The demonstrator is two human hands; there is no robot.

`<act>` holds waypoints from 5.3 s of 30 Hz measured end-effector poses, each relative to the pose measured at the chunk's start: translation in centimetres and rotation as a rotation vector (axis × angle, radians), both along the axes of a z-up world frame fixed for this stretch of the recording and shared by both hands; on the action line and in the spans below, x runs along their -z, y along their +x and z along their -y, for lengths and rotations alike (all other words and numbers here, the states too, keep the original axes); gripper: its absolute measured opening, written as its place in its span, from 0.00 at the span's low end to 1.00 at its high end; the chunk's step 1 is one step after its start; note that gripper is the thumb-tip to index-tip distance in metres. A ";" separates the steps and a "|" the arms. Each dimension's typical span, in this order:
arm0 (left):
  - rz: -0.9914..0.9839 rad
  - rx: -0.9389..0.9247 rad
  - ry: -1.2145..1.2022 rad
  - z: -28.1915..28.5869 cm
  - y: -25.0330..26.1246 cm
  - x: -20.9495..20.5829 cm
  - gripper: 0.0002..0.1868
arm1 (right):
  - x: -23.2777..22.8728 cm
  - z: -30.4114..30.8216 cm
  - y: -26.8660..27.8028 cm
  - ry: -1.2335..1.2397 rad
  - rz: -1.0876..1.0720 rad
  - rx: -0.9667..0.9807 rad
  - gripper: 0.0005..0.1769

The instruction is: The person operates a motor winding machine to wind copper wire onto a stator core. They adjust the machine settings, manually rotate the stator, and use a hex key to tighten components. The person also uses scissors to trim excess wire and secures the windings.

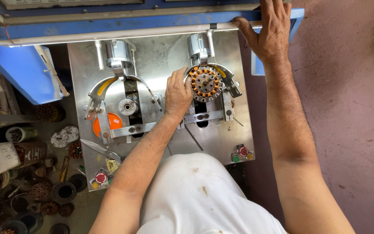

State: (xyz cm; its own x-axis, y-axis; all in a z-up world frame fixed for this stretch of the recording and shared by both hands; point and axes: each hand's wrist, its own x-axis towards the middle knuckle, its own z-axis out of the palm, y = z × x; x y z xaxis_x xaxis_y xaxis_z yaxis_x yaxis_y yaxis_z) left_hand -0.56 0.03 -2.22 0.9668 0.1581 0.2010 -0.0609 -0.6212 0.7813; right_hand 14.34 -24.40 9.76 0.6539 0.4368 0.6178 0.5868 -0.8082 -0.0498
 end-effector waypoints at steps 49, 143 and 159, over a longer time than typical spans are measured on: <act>-0.011 -0.102 -0.014 1.5 0.5 -3.8 0.16 | -7.8 -1.7 -1.3 -0.174 -0.090 -0.084 0.41; -0.008 -0.104 -0.014 1.4 0.3 -3.6 0.17 | -3.3 -0.5 -0.2 0.035 0.089 0.009 0.45; -0.061 -0.113 -0.019 1.4 0.4 -3.5 0.17 | -4.0 -0.8 -0.4 -0.020 0.087 0.012 0.44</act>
